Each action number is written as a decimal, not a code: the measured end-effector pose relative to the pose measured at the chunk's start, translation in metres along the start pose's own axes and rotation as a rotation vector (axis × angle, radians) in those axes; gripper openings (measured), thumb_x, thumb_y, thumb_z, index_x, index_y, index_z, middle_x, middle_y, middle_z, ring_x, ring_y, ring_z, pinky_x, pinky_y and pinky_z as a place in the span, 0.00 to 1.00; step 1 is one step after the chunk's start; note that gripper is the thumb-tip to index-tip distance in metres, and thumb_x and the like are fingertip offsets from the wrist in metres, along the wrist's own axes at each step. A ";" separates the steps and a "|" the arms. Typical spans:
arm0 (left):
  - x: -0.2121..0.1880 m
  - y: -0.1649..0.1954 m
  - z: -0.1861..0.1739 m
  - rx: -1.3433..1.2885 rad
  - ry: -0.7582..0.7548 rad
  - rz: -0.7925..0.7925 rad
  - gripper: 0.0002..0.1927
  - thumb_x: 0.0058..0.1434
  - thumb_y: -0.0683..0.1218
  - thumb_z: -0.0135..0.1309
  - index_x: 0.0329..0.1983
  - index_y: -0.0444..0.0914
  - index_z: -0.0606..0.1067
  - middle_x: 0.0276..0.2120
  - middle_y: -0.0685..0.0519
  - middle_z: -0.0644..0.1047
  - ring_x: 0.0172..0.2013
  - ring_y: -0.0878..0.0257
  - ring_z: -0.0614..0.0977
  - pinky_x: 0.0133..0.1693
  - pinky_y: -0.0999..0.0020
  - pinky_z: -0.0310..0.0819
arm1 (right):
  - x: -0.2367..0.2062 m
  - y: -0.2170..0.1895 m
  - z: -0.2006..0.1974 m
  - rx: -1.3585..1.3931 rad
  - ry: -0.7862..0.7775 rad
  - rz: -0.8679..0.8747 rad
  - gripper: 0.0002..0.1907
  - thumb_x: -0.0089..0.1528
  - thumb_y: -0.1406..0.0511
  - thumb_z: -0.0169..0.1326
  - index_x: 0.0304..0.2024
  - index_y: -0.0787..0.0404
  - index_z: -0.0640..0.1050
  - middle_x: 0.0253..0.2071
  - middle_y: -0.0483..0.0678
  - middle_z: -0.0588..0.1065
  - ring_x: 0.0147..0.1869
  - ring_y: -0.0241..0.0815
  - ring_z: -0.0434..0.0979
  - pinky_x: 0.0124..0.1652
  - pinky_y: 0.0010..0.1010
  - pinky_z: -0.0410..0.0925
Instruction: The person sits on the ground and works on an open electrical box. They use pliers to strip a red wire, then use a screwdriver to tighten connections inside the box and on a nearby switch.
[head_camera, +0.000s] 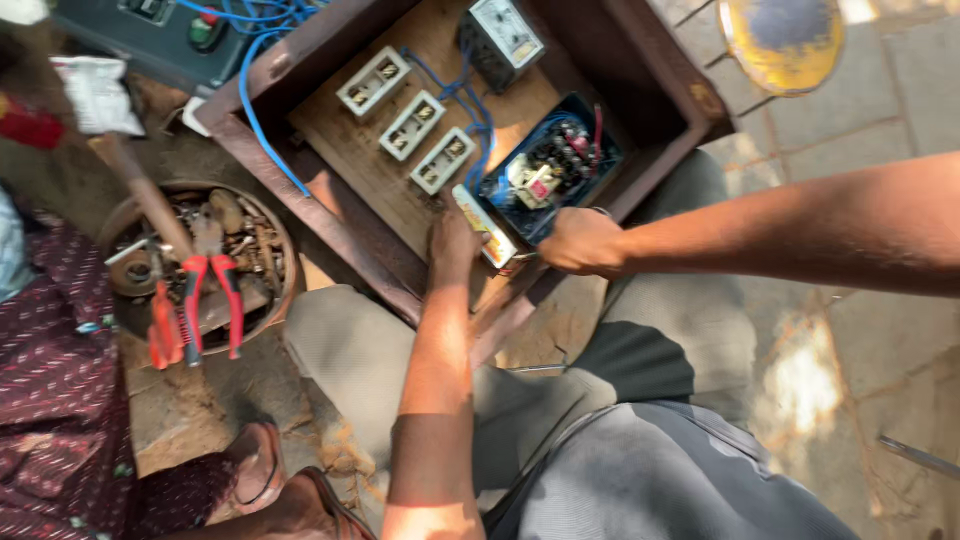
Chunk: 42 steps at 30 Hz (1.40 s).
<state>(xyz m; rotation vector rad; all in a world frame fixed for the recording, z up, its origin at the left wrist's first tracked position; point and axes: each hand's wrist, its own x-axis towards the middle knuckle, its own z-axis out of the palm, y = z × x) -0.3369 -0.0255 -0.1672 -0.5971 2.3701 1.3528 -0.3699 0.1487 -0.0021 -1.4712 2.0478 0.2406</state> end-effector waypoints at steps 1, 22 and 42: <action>0.000 -0.001 0.000 -0.036 0.021 0.034 0.55 0.47 0.42 0.73 0.71 0.39 0.49 0.48 0.33 0.79 0.51 0.38 0.81 0.54 0.52 0.75 | -0.001 0.000 -0.002 0.125 -0.055 0.247 0.10 0.53 0.63 0.58 0.22 0.61 0.73 0.21 0.55 0.74 0.29 0.56 0.78 0.29 0.46 0.69; -0.002 0.000 -0.005 0.023 0.036 0.065 0.59 0.45 0.43 0.75 0.71 0.39 0.46 0.50 0.32 0.78 0.52 0.37 0.79 0.56 0.52 0.73 | -0.019 0.022 0.012 -0.077 0.079 0.116 0.18 0.54 0.57 0.58 0.31 0.68 0.81 0.29 0.57 0.77 0.33 0.54 0.79 0.34 0.40 0.73; 0.001 0.004 -0.003 0.092 -0.023 -0.024 0.61 0.49 0.46 0.74 0.74 0.36 0.43 0.50 0.28 0.75 0.52 0.37 0.80 0.55 0.52 0.75 | -0.018 0.025 0.020 -0.611 -0.037 -0.447 0.19 0.66 0.56 0.49 0.37 0.68 0.75 0.32 0.57 0.77 0.31 0.52 0.79 0.32 0.42 0.73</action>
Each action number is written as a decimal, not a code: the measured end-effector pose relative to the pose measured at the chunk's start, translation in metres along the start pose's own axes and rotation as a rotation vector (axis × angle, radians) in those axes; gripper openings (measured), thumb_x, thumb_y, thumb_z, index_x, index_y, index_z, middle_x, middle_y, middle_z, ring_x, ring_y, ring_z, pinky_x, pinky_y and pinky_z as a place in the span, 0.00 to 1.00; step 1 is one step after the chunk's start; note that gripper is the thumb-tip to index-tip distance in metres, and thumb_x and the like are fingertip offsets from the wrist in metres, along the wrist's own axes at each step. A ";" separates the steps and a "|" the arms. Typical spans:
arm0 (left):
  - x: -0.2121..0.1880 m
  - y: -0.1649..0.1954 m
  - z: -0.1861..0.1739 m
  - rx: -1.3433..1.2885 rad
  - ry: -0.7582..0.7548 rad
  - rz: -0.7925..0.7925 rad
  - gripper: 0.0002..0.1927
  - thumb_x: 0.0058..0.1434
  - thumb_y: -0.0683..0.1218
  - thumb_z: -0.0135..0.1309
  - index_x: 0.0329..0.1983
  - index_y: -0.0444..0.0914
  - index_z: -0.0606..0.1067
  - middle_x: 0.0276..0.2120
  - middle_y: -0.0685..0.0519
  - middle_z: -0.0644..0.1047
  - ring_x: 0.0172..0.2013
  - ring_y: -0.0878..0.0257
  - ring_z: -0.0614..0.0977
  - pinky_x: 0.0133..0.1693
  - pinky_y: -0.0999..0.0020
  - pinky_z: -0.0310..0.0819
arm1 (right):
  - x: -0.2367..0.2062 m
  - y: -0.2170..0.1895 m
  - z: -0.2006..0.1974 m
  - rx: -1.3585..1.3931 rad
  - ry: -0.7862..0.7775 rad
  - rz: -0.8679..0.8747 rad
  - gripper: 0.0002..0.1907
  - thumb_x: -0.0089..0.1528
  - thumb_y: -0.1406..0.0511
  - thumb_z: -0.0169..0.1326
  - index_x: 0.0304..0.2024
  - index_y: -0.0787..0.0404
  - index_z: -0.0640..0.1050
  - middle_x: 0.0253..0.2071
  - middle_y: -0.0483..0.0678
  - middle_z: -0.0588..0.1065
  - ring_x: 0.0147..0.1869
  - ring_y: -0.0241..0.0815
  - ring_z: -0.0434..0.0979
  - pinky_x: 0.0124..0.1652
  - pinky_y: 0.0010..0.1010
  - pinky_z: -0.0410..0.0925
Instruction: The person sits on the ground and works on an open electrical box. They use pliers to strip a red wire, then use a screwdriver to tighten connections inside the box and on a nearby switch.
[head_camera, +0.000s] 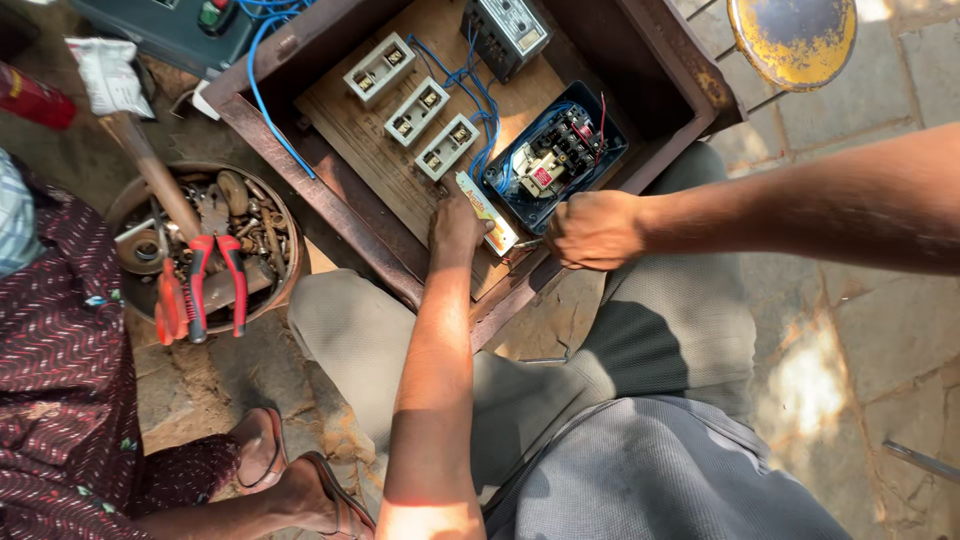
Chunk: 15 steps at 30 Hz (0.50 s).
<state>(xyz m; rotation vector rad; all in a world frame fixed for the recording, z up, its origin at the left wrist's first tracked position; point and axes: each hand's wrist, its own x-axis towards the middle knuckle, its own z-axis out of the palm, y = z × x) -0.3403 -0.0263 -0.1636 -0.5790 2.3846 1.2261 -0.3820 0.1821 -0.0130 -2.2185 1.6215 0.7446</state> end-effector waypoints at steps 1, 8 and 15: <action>-0.003 -0.001 -0.002 0.012 -0.008 -0.016 0.61 0.49 0.46 0.74 0.74 0.37 0.43 0.50 0.28 0.75 0.51 0.37 0.80 0.54 0.52 0.75 | 0.009 0.000 0.001 0.183 -0.148 0.279 0.15 0.65 0.58 0.50 0.36 0.64 0.77 0.34 0.54 0.77 0.32 0.51 0.79 0.34 0.42 0.74; -0.015 0.006 -0.017 0.086 0.062 0.046 0.56 0.48 0.48 0.75 0.71 0.39 0.49 0.51 0.32 0.77 0.51 0.40 0.80 0.53 0.50 0.75 | 0.023 0.004 -0.022 0.825 -0.145 0.949 0.13 0.56 0.58 0.54 0.28 0.62 0.77 0.26 0.53 0.75 0.28 0.49 0.78 0.28 0.38 0.72; -0.003 0.008 -0.005 0.083 -0.039 -0.103 0.54 0.54 0.48 0.70 0.74 0.39 0.47 0.52 0.34 0.77 0.51 0.44 0.81 0.52 0.53 0.77 | 0.009 0.002 -0.034 0.255 0.078 0.164 0.12 0.55 0.61 0.54 0.18 0.55 0.75 0.21 0.50 0.74 0.28 0.49 0.79 0.28 0.40 0.73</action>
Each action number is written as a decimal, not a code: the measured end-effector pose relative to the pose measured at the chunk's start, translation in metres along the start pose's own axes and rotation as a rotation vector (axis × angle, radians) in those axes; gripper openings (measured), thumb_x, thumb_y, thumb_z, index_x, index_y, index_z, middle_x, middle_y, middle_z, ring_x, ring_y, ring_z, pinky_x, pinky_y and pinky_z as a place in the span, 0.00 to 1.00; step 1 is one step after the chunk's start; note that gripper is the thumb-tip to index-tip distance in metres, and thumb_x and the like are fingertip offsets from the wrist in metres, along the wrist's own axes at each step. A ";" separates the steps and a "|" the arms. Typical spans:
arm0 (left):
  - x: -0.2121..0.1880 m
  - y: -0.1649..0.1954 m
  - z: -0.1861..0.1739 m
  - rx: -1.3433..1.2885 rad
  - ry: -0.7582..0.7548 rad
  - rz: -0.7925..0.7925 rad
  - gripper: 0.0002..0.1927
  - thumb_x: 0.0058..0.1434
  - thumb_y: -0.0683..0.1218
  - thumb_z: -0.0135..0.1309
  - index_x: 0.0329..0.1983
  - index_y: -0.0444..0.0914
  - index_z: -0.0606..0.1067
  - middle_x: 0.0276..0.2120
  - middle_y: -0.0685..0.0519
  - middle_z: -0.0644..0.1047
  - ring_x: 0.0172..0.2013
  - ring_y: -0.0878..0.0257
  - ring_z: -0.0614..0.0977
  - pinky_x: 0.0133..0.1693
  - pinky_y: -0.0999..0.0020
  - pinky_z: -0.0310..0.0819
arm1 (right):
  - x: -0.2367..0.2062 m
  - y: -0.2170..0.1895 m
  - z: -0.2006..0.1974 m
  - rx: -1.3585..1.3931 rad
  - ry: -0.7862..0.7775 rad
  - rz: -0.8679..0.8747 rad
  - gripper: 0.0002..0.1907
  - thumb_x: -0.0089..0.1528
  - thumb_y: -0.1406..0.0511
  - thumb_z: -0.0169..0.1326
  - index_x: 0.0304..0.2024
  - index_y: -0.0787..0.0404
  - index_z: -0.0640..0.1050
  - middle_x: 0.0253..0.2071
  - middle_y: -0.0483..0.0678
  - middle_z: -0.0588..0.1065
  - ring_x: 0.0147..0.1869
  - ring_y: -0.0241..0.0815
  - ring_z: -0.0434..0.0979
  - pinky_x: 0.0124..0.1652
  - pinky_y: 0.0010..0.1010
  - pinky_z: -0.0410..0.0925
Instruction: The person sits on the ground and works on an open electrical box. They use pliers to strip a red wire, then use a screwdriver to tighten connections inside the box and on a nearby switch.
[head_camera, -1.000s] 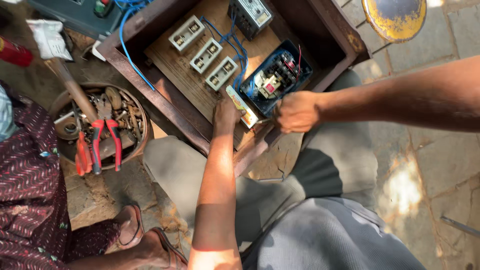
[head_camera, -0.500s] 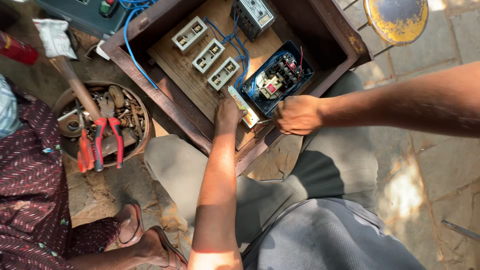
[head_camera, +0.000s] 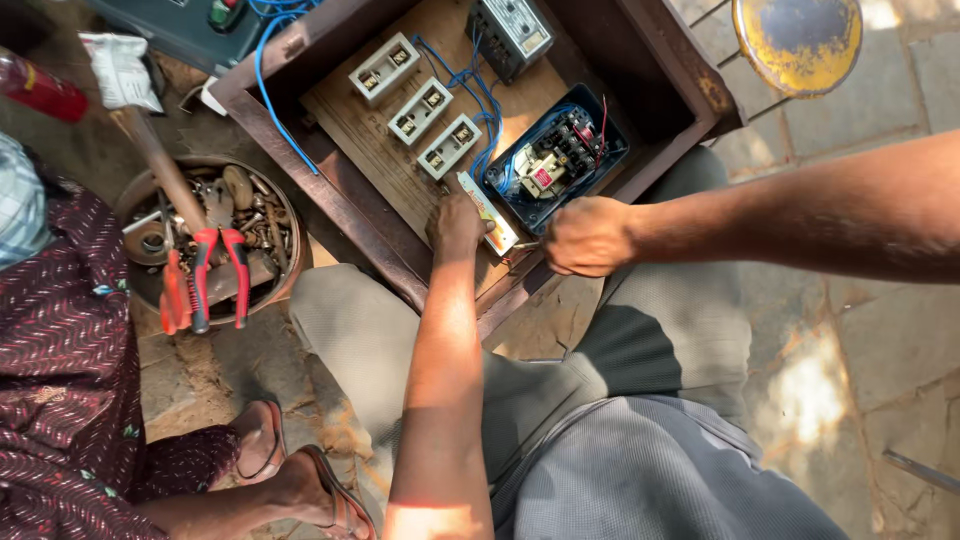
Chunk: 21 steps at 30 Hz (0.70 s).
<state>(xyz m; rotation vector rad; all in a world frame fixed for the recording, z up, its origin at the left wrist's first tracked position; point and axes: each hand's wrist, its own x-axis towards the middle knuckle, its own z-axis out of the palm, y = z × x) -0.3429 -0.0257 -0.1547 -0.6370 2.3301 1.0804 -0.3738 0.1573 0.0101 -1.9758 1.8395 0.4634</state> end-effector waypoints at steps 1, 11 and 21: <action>0.000 0.001 0.001 0.007 -0.018 -0.018 0.54 0.53 0.48 0.71 0.73 0.39 0.47 0.53 0.33 0.76 0.52 0.43 0.81 0.53 0.53 0.77 | 0.007 -0.002 -0.001 0.141 -0.038 0.198 0.12 0.55 0.60 0.54 0.18 0.56 0.75 0.21 0.50 0.74 0.28 0.49 0.79 0.28 0.40 0.73; -0.013 0.012 -0.016 0.033 0.037 -0.036 0.53 0.53 0.48 0.71 0.73 0.41 0.50 0.56 0.35 0.75 0.54 0.43 0.80 0.54 0.53 0.77 | 0.004 0.010 0.011 -0.143 0.046 0.009 0.18 0.55 0.53 0.59 0.24 0.61 0.77 0.23 0.52 0.73 0.24 0.49 0.76 0.22 0.39 0.71; -0.012 0.012 -0.006 0.074 0.100 -0.015 0.56 0.46 0.47 0.75 0.70 0.40 0.50 0.50 0.37 0.77 0.51 0.46 0.80 0.51 0.52 0.75 | 0.010 0.002 0.047 0.608 -0.086 0.730 0.15 0.52 0.58 0.57 0.16 0.59 0.73 0.22 0.59 0.75 0.25 0.50 0.74 0.26 0.38 0.66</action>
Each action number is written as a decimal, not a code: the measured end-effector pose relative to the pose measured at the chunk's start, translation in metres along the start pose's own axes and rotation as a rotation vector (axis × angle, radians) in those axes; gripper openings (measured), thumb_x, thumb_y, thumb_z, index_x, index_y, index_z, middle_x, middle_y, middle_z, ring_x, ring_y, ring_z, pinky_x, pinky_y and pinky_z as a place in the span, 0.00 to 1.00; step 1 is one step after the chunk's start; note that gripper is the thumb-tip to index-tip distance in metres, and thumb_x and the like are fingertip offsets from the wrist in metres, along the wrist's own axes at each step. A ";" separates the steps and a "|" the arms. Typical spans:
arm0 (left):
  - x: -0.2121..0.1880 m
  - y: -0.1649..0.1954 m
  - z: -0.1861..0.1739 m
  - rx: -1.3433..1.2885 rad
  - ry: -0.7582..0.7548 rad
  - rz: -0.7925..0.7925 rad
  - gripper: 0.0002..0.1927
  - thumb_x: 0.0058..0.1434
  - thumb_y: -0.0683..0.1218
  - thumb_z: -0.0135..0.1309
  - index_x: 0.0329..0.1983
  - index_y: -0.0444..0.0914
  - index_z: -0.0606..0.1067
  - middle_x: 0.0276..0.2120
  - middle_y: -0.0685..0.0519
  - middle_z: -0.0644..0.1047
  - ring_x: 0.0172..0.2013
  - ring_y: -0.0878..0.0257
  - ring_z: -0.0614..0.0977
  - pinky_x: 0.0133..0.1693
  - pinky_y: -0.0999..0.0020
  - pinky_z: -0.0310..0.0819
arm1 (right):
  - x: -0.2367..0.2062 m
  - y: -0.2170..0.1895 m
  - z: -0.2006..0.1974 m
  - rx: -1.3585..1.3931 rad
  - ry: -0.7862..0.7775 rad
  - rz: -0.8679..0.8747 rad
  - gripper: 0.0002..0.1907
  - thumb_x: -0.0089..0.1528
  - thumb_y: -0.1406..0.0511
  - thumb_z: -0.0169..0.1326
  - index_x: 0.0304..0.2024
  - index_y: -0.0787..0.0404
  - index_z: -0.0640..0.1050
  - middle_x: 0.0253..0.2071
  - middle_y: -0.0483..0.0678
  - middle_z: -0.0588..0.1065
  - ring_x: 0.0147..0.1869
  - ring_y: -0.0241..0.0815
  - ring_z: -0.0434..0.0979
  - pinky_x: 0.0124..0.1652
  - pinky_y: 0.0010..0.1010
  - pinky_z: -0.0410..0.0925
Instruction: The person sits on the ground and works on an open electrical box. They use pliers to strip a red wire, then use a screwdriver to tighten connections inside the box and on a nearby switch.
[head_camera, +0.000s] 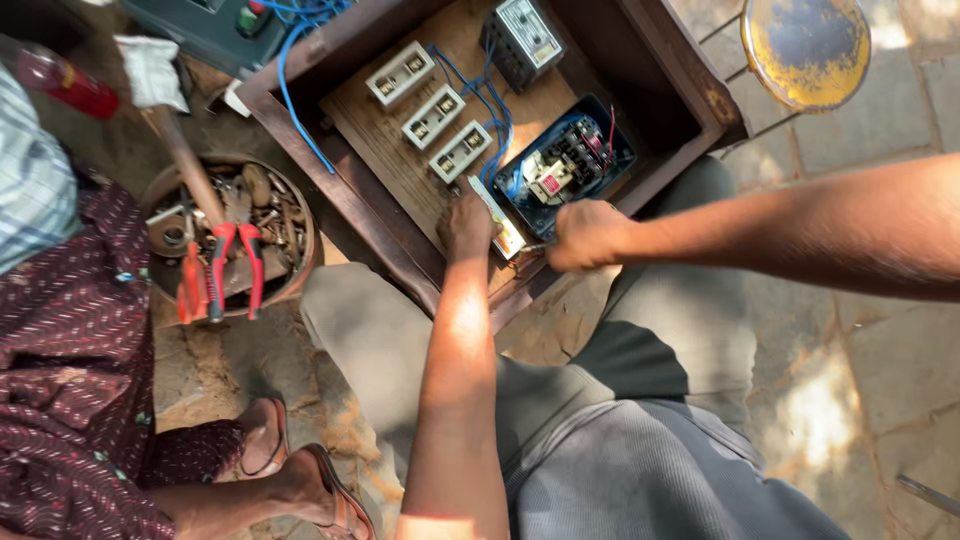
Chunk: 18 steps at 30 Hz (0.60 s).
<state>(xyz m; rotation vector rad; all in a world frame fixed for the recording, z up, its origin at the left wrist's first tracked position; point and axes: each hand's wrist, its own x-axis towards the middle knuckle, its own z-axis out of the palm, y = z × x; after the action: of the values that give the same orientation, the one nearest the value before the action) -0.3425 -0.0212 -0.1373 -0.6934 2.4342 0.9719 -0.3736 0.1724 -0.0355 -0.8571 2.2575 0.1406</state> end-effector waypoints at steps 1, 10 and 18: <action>0.004 0.000 0.001 0.015 0.006 -0.007 0.57 0.46 0.48 0.76 0.70 0.40 0.49 0.50 0.36 0.76 0.51 0.46 0.80 0.50 0.52 0.74 | -0.004 0.008 0.001 -0.314 0.128 -0.254 0.13 0.52 0.59 0.57 0.18 0.59 0.74 0.21 0.55 0.75 0.23 0.47 0.75 0.24 0.38 0.66; 0.001 -0.002 -0.004 -0.063 -0.002 0.000 0.42 0.55 0.44 0.67 0.68 0.44 0.54 0.52 0.36 0.78 0.52 0.42 0.80 0.51 0.49 0.76 | 0.025 -0.006 0.011 -0.263 0.200 -0.197 0.10 0.52 0.60 0.55 0.17 0.52 0.74 0.22 0.47 0.76 0.29 0.47 0.77 0.27 0.39 0.68; -0.004 -0.003 -0.017 -0.025 -0.045 0.025 0.52 0.50 0.48 0.73 0.69 0.40 0.51 0.53 0.40 0.78 0.53 0.46 0.81 0.53 0.54 0.76 | -0.014 -0.014 -0.033 -1.079 0.051 -0.764 0.20 0.66 0.55 0.50 0.28 0.61 0.81 0.30 0.50 0.79 0.30 0.43 0.80 0.26 0.34 0.74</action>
<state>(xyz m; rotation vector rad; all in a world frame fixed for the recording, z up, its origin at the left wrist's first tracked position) -0.3413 -0.0341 -0.1254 -0.6434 2.4010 1.0179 -0.3768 0.1583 -0.0005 -2.2014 1.6218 1.0186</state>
